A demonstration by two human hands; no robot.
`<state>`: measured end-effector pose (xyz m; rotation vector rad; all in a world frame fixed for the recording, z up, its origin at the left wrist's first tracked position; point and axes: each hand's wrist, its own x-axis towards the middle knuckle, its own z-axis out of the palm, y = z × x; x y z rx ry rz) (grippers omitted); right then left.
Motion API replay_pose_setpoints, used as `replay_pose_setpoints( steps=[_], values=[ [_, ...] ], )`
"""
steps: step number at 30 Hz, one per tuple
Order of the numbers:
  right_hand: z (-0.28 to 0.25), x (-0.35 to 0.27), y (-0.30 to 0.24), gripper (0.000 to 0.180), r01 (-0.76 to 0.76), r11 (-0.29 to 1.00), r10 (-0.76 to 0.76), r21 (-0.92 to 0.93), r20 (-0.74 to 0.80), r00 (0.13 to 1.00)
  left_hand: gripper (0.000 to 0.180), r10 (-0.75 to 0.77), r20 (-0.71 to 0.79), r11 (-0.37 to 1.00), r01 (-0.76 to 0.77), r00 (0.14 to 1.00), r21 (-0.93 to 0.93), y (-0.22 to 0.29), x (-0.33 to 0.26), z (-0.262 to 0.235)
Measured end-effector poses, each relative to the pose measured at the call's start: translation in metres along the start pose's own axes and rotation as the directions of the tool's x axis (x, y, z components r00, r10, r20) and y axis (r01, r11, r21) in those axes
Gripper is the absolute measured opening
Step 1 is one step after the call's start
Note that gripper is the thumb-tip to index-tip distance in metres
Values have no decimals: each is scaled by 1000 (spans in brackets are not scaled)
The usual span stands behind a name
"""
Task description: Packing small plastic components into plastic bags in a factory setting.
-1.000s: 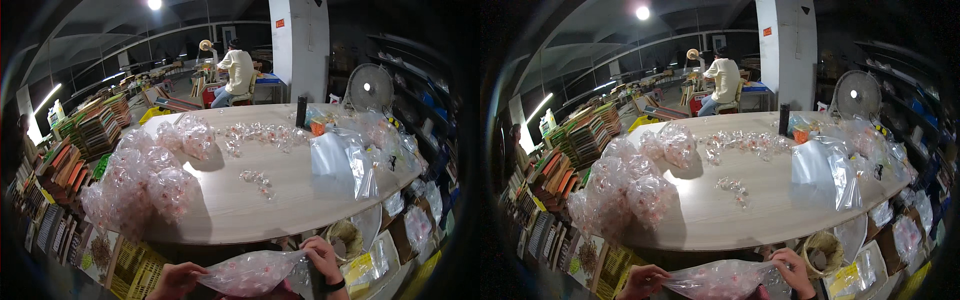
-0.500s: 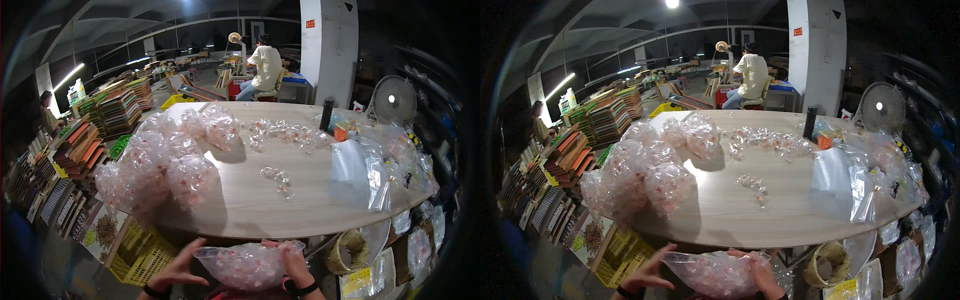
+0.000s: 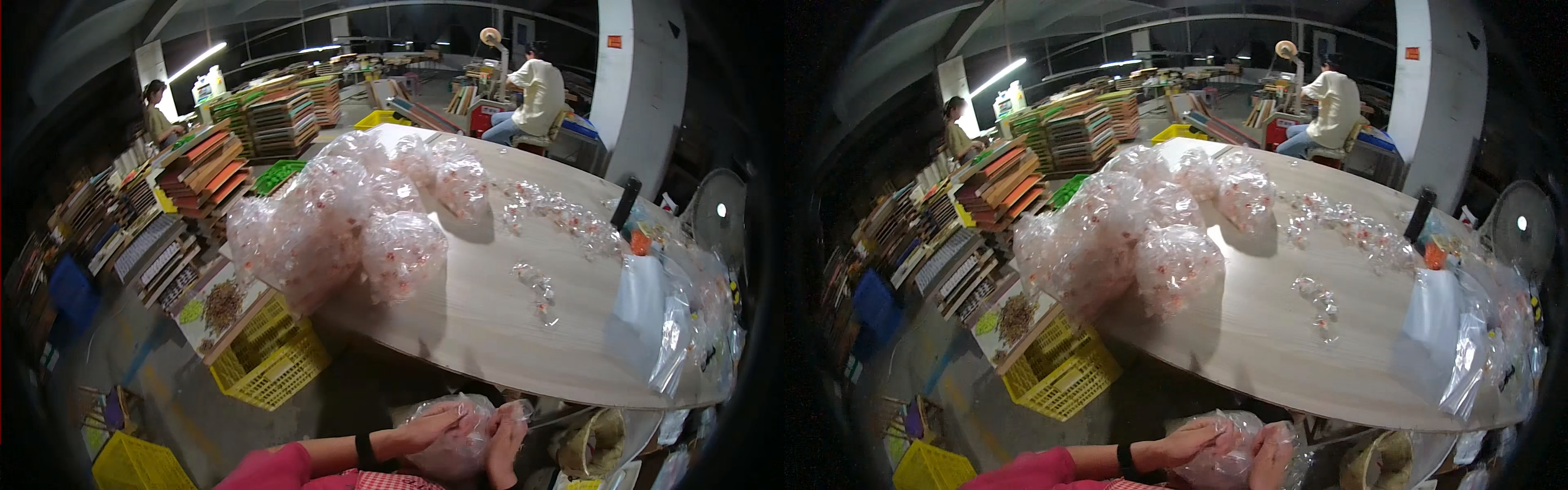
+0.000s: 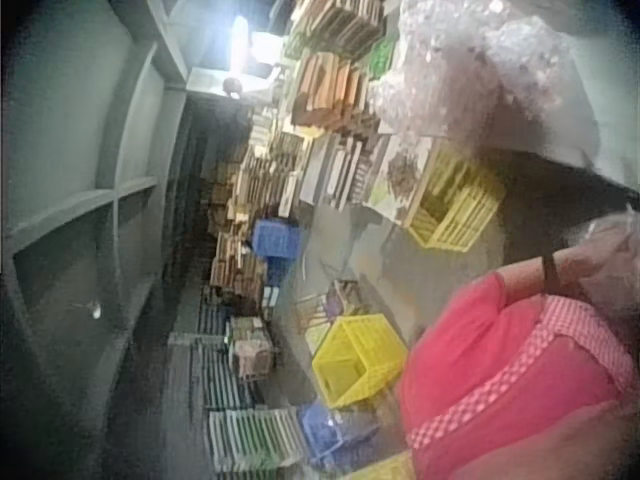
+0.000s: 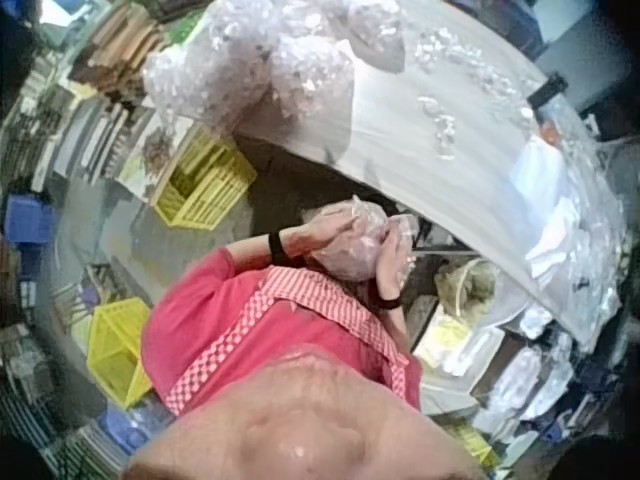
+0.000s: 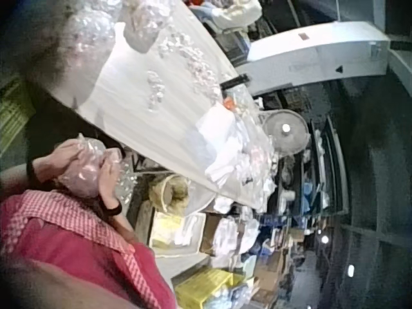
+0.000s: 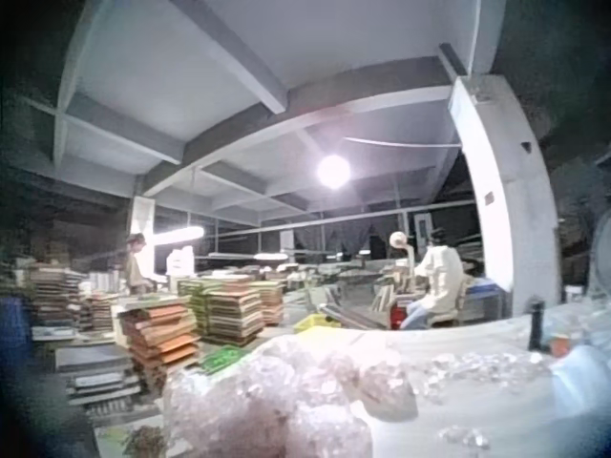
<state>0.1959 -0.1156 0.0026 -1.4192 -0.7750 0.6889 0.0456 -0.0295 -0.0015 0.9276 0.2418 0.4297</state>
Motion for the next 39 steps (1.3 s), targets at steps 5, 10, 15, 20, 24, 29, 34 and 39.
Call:
replay_pose_setpoints(
  steps=[5,10,15,20,24,29,34,39],
  values=[
    [4,-4,5,34,258,935,-253,-243,50,966,27,-118,-108,964,140,987,224,20,-3,2],
    [0,-1,30,25,147,977,-140,-156,57,989,47,390,35,363,-189,920,912,5,-4,-1],
    [10,-7,28,29,492,722,-462,-486,189,866,26,526,124,-35,-124,841,992,-41,-7,-10],
    [-9,-16,67,44,629,509,-501,-587,392,772,36,435,117,-51,-106,893,993,-69,-7,-22],
    [-7,-16,84,50,573,640,-455,-511,349,819,29,369,107,-85,-81,923,993,-77,-7,-29],
    [-12,-8,101,43,589,630,-438,-506,395,808,31,317,154,-100,-128,936,987,-84,0,-40],
    [-18,-17,119,52,457,710,-295,-536,362,884,46,235,108,46,-122,966,991,-89,6,-44],
    [-24,-18,131,57,440,730,-278,-523,361,890,44,182,90,142,-117,979,983,-108,7,-53]
  ],
)
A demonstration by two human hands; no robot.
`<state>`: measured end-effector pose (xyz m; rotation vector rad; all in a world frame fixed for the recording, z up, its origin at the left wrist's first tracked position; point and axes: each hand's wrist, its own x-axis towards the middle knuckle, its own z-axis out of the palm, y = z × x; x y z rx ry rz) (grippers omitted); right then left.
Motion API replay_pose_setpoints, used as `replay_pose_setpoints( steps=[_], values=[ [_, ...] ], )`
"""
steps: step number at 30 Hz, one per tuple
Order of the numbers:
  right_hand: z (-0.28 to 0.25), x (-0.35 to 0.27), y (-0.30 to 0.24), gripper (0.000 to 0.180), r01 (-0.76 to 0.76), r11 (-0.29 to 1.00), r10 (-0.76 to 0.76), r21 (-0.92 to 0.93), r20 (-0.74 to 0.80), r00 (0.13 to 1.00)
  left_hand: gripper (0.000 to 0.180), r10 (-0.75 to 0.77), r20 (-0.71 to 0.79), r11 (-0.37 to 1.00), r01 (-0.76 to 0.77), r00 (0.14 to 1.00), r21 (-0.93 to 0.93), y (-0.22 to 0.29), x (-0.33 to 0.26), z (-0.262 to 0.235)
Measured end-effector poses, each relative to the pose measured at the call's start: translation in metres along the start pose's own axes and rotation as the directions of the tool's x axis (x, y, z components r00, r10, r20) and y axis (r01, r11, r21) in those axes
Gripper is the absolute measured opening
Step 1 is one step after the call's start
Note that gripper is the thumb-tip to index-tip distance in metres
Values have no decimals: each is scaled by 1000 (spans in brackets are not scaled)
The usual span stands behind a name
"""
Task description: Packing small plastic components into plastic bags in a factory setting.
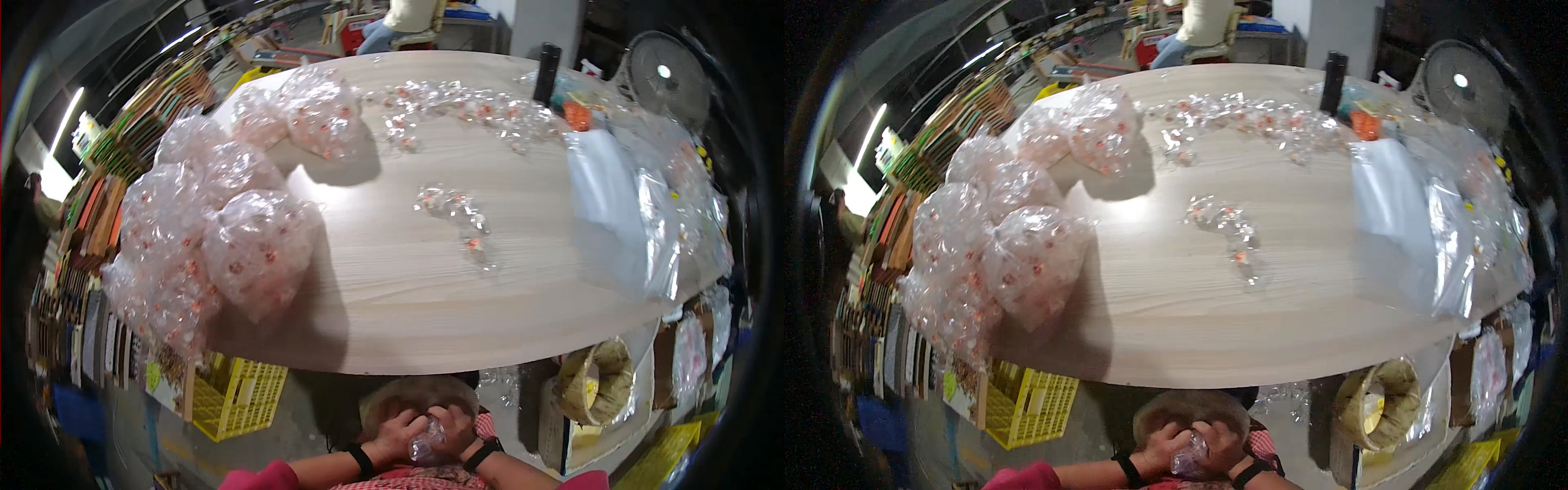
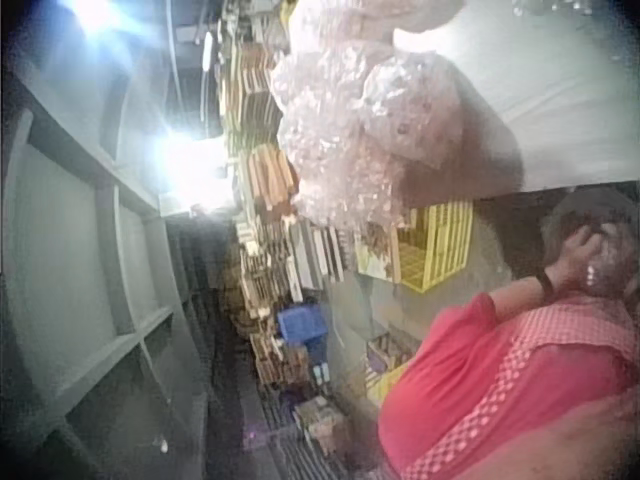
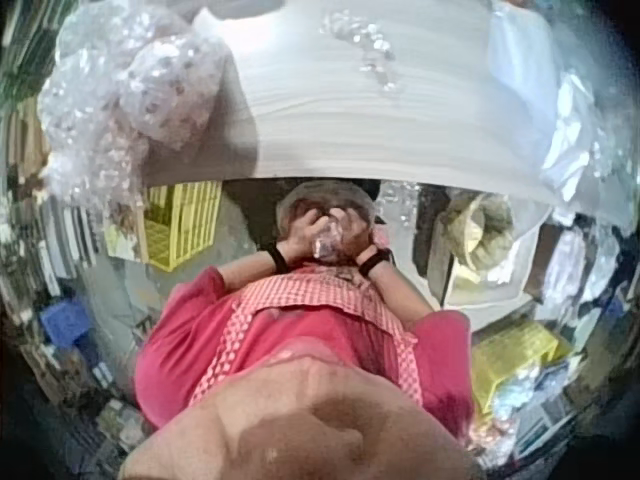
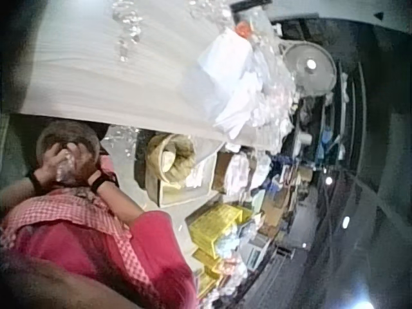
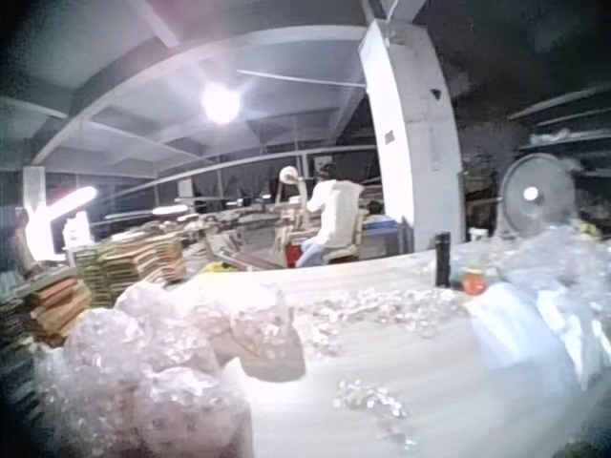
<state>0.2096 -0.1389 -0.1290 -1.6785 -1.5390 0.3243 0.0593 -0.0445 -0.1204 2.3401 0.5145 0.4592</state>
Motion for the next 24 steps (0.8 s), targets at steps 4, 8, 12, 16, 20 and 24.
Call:
replay_pose_setpoints(
  steps=[4,8,12,16,20,24],
  values=[
    [-1,4,0,52,-6,997,10,73,-51,999,27,-22,-84,998,17,996,-60,2,3,3],
    [-5,20,1,45,69,998,-70,-13,-81,994,15,79,-107,991,-66,991,117,-16,1,9],
    [-11,33,-13,36,44,997,-52,-57,-161,986,15,207,-88,940,-173,974,294,-10,22,-12],
    [-37,52,-21,22,-142,936,166,323,-46,985,28,-158,-223,911,56,962,-408,36,42,-57],
    [-68,65,-84,24,-201,263,294,944,120,948,52,-440,-6,229,105,898,-968,47,36,-84],
    [-79,67,-99,24,-184,-160,239,970,219,946,54,-435,65,-190,-21,898,-982,94,22,-92]
  ],
)
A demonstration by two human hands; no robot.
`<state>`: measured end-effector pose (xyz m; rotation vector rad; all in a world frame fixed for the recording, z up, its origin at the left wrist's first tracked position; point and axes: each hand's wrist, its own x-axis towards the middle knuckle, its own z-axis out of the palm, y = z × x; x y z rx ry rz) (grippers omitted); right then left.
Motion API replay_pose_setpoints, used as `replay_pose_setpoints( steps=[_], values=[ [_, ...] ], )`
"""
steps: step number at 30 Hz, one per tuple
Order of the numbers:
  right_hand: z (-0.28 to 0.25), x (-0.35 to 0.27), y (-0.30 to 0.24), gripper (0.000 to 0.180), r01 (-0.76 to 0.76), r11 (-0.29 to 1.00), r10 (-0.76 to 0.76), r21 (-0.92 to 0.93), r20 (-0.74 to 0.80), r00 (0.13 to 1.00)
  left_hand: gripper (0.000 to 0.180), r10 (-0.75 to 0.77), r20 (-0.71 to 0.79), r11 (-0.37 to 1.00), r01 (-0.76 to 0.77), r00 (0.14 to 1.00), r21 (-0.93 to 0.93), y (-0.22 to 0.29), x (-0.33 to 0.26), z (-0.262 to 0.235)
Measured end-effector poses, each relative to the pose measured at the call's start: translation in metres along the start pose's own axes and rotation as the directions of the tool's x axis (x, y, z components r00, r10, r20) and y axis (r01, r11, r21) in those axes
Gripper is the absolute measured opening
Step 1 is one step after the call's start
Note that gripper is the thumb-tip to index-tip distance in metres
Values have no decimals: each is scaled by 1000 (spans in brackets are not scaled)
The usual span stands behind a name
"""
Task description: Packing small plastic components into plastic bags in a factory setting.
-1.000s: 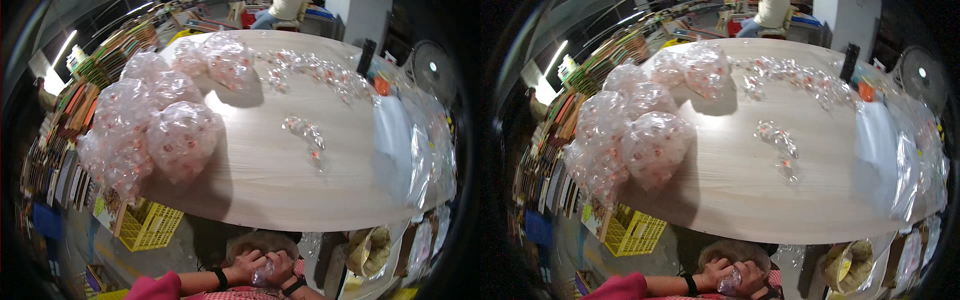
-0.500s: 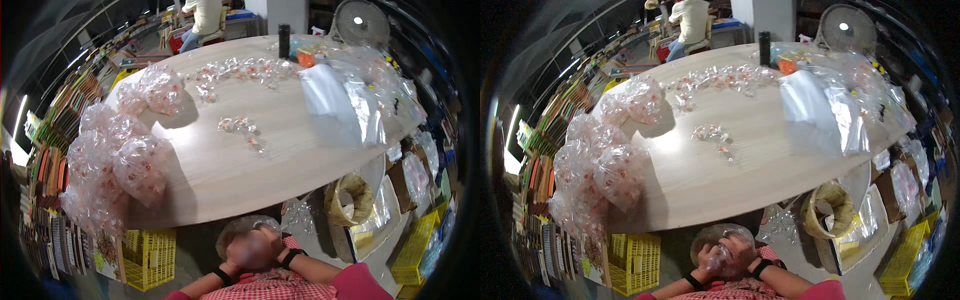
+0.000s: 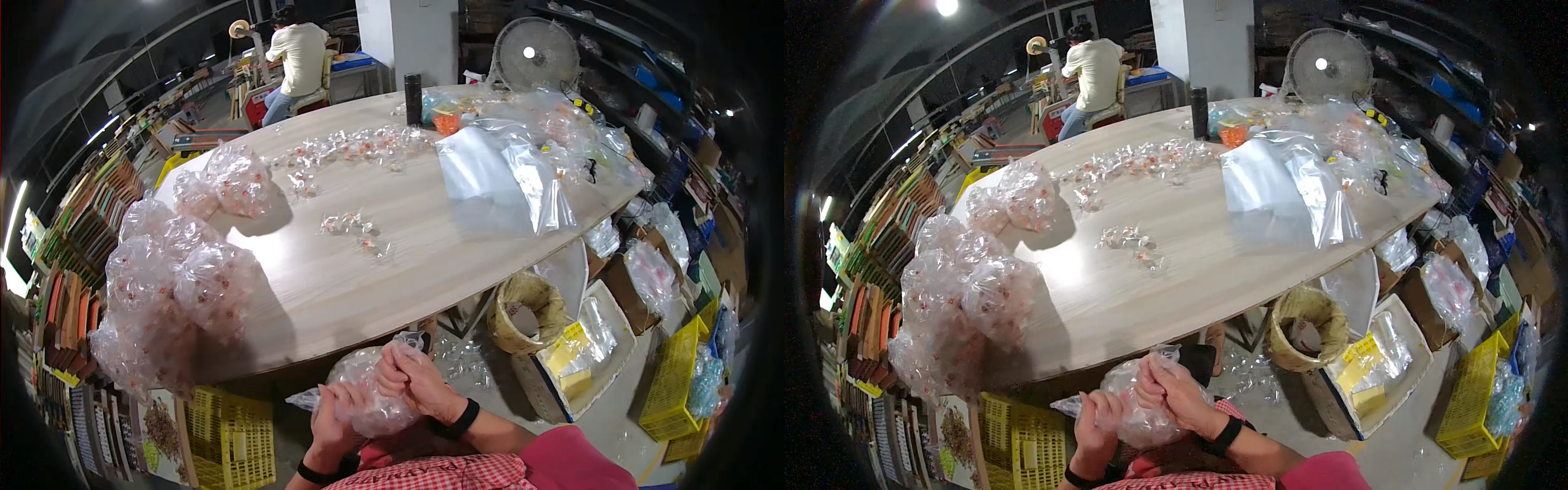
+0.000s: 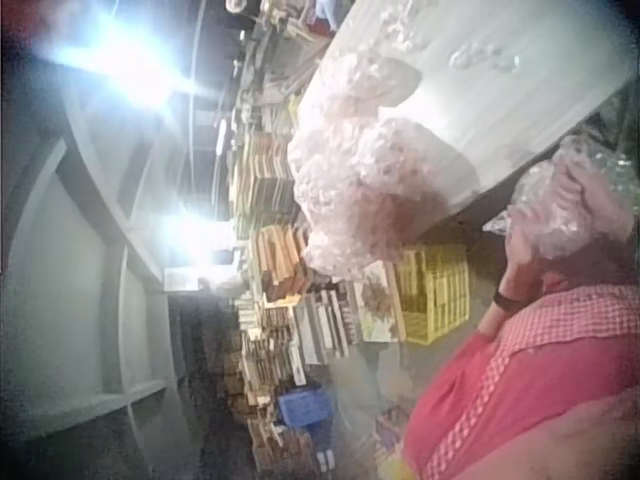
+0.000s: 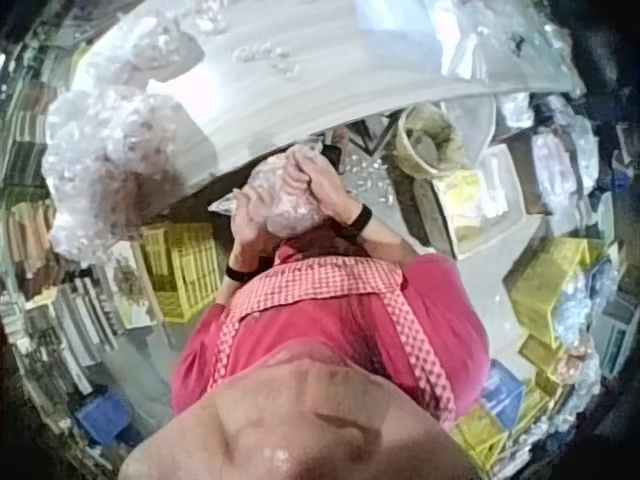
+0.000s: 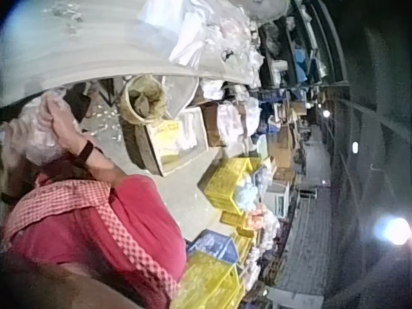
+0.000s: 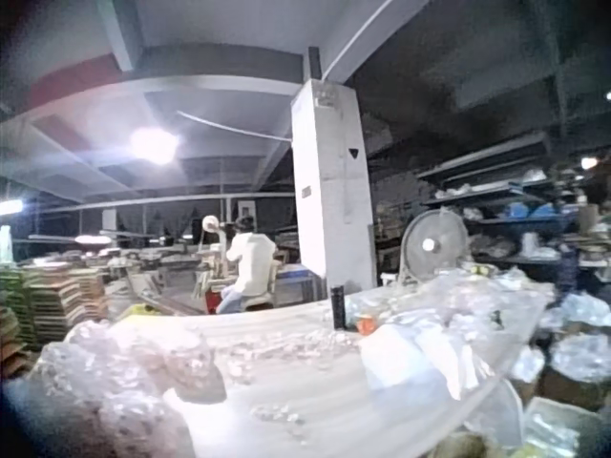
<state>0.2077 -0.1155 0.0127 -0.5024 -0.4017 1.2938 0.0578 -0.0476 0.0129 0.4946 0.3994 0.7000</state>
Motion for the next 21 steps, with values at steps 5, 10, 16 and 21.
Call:
replay_pose_setpoints(
  steps=[5,10,16,21],
  values=[
    [23,-17,7,31,-214,977,215,17,-47,975,68,-258,190,939,200,947,279,1,-15,-12],
    [9,-32,13,39,-289,899,287,-328,-56,956,77,-481,408,780,167,776,603,9,-15,-9],
    [4,-35,13,25,92,734,42,-673,181,983,87,-471,283,651,113,836,750,9,-16,-1],
    [12,-32,3,19,-16,914,71,-405,121,990,35,-389,480,793,21,786,609,12,2,-44]
  ],
)
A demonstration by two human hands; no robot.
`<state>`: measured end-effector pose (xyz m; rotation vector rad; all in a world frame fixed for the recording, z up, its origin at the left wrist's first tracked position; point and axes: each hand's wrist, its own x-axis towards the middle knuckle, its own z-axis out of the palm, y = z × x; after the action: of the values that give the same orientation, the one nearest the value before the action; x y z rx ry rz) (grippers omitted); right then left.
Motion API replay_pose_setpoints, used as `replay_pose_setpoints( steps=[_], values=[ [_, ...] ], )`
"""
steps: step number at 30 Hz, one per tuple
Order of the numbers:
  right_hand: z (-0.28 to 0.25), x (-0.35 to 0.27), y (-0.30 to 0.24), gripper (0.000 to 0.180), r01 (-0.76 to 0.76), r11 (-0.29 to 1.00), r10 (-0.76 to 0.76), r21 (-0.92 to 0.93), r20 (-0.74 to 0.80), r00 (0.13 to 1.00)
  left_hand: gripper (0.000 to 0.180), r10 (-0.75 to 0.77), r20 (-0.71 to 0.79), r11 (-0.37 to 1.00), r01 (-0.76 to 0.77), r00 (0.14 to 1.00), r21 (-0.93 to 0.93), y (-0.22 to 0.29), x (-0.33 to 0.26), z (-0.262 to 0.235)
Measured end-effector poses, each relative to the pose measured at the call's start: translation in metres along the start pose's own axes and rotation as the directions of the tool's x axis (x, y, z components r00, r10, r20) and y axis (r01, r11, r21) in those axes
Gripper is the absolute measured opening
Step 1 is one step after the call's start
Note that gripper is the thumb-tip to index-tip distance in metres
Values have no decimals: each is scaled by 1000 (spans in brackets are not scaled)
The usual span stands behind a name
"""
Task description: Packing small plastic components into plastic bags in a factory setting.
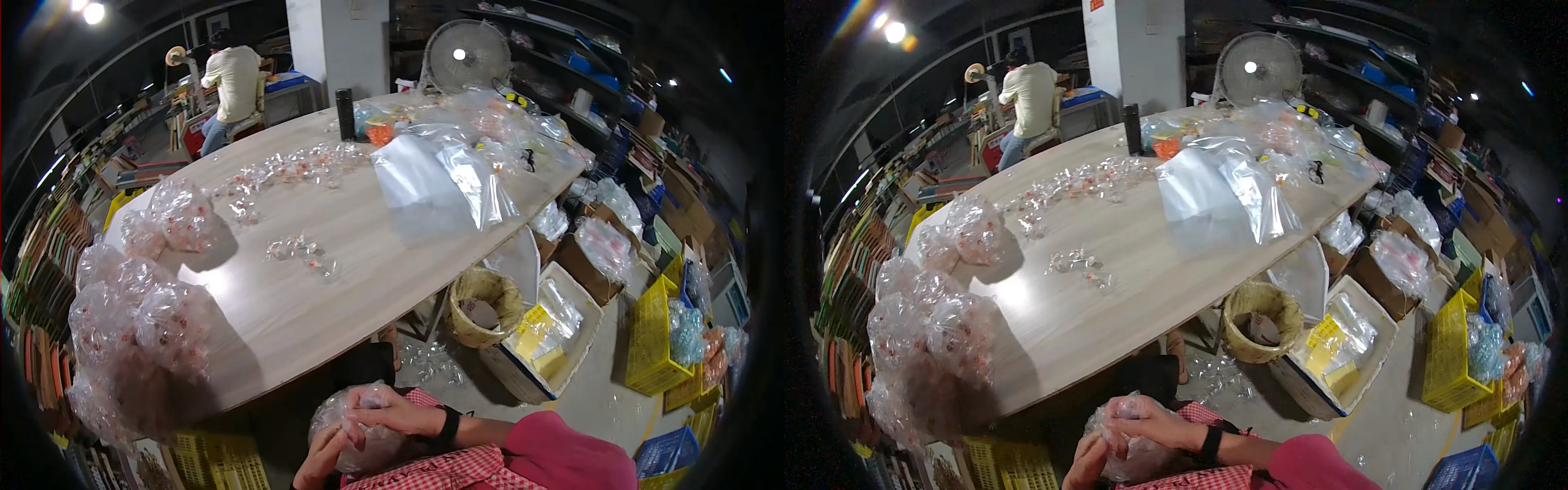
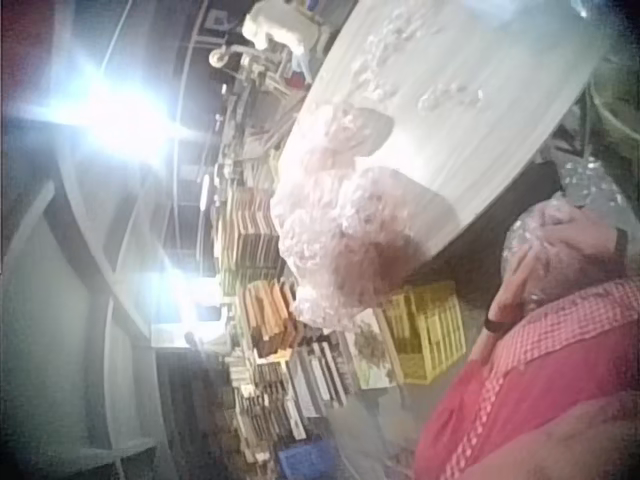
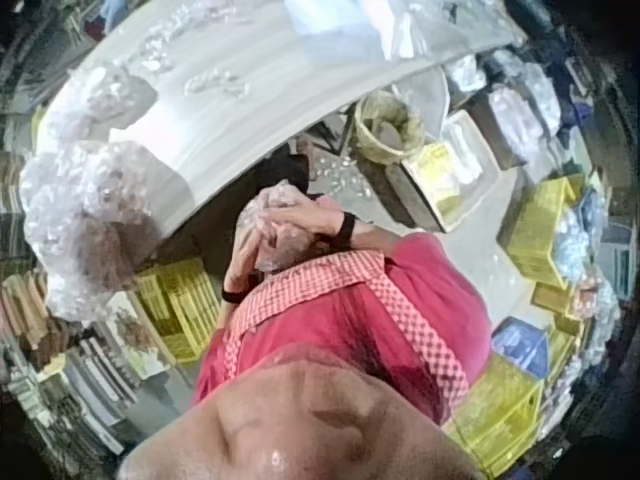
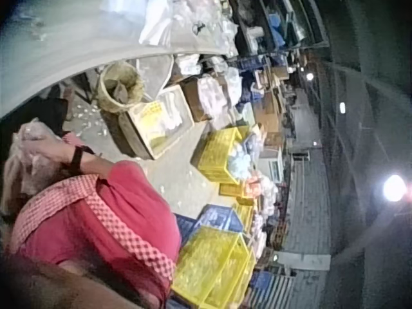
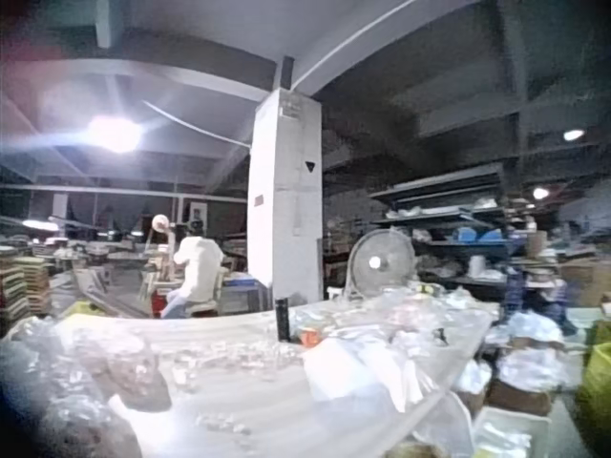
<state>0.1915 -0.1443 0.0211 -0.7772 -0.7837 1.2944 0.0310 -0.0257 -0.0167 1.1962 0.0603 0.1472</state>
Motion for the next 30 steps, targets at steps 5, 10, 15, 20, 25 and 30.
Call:
replay_pose_setpoints(
  steps=[5,10,15,20,25,30],
  values=[
    [4,10,23,35,-23,982,-14,-190,-196,981,34,166,-358,855,47,919,516,-40,-5,-10],
    [9,8,28,47,268,913,-270,-309,35,962,39,294,-345,789,-22,891,614,-35,-2,-8],
    [18,25,11,38,509,101,35,-855,514,857,40,53,-381,882,136,923,451,-25,7,0],
    [2,25,3,42,372,164,-3,-914,377,926,40,-177,-388,900,309,905,309,-9,23,10],
    [-14,-4,-19,22,277,464,-263,-842,168,950,41,-346,-400,884,438,849,166,-3,21,8],
    [-4,-27,-7,9,277,465,-282,-841,155,947,22,-316,-331,942,334,889,-2,9,24,-9]
  ],
)
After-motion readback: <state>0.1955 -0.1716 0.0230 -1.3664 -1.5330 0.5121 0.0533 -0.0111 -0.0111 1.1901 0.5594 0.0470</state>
